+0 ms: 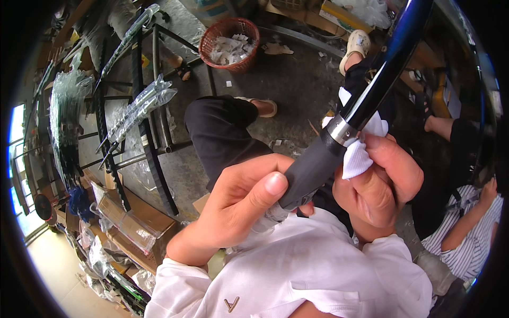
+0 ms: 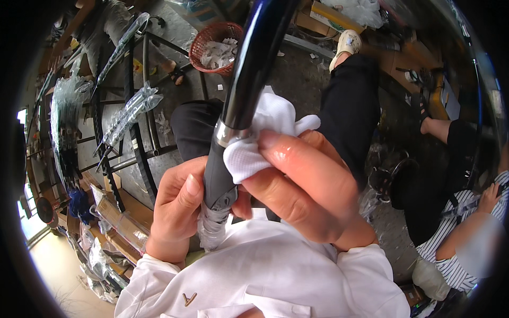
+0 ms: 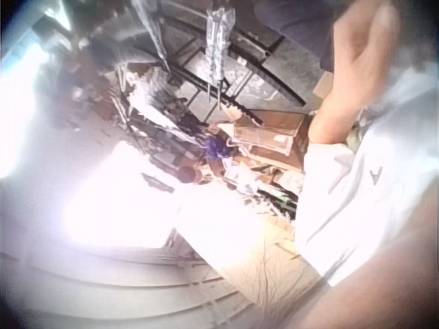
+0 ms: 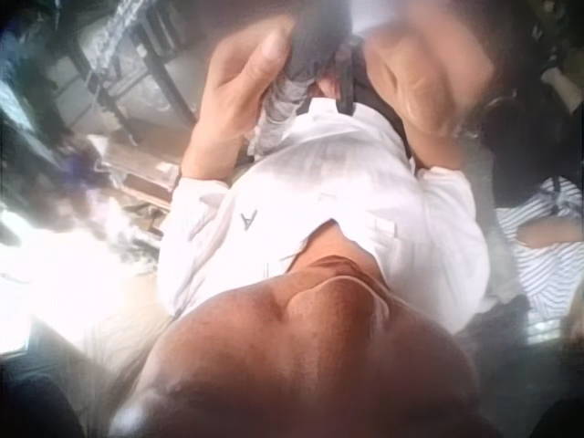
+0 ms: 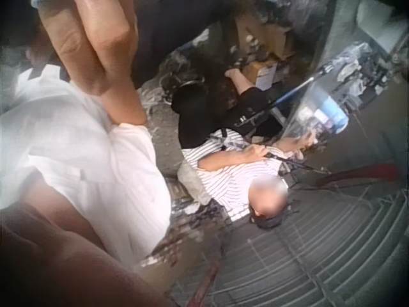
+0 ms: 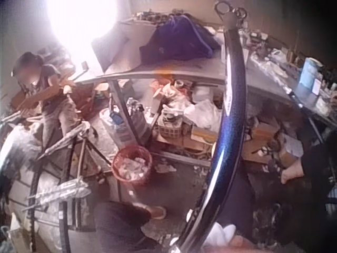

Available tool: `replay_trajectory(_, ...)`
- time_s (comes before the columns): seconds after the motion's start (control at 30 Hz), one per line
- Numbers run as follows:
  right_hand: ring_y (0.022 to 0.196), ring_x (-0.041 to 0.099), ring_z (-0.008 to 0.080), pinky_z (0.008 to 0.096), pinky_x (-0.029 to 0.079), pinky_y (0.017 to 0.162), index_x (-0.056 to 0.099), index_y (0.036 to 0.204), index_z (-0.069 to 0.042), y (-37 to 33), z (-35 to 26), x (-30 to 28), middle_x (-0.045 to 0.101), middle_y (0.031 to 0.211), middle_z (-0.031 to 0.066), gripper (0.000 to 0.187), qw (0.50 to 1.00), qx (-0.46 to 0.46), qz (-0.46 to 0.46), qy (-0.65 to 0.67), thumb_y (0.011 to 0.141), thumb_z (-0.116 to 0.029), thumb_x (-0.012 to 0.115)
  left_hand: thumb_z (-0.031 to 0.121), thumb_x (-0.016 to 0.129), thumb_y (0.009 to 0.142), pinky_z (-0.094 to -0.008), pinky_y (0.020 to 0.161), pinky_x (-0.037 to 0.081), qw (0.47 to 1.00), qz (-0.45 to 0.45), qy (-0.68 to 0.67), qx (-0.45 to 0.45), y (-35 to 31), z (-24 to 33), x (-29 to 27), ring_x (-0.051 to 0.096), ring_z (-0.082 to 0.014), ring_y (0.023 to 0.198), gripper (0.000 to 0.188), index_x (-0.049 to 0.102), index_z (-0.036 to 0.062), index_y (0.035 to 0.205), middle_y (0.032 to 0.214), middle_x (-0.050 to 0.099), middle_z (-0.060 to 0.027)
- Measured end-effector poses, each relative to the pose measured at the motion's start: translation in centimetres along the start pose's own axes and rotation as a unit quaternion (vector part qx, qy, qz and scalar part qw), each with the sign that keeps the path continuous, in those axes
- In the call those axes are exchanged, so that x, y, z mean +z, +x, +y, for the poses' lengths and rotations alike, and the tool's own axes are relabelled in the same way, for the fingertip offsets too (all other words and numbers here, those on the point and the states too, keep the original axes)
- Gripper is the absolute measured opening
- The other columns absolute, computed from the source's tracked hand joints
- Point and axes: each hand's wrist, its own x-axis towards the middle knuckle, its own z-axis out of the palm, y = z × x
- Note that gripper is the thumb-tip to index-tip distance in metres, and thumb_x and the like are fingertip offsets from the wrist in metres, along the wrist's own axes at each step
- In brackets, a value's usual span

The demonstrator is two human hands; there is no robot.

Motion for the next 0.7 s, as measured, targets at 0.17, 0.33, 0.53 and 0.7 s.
replay_trajectory(0.17,0.072,0.058,0.024,0.0303,0.048,0.062,0.06,0.104,0.001,0.5,1.1,1.3,0.056,0.096,0.0204,0.038,0.994,-0.074,0.074,0.03,0.067,0.004,0.068,0.004,0.072,0.071,-0.0259,0.065,0.047,0.998,-0.009,-0.06,0.016,0.2,-0.2,-0.2,0.058,-0.0148,0.073,0.033,0.046,0.0003,0.091,0.088,0.054,-0.0104)
replay_trajectory(0.33,0.069,0.057,0.0233,0.0289,0.046,0.059,0.062,0.102,0.006,0.4,0.9,1.2,0.06,0.093,0.0211,0.039,0.993,-0.078,0.076,0.043,0.064,0.0,0.069,0.005,0.072,0.074,-0.0257,0.07,0.048,1.0,-0.006,-0.027,0.002,0.2,-0.1,-0.6,0.061,-0.0174,0.081,0.034,0.047,-0.0008,0.095,0.092,0.057,-0.0116)
replay_trajectory(0.53,0.07,0.057,0.0235,0.0284,0.045,0.058,0.062,0.101,0.006,0.6,1.7,1.6,0.059,0.093,0.02,0.038,0.99,-0.099,0.091,0.045,0.065,0.001,0.069,0.041,0.054,0.086,-0.0228,0.045,0.045,0.996,-0.063,-0.05,-0.035,-0.1,-0.4,-1.0,0.054,-0.0161,0.047,0.06,0.047,-0.0152,0.106,0.069,0.059,-0.0185)
replay_trajectory(0.7,0.08,0.059,0.0234,0.0306,0.051,0.068,0.064,0.09,0.001,-0.7,2.3,2.8,0.059,0.095,0.0124,0.027,0.989,0.001,0.119,-0.085,0.065,0.009,0.068,0.042,0.055,0.086,-0.0214,0.031,0.037,0.987,-0.098,-0.126,0.004,0.0,-0.6,-1.3,0.044,-0.0111,0.036,0.059,0.048,-0.0159,0.094,0.068,0.054,-0.0184)
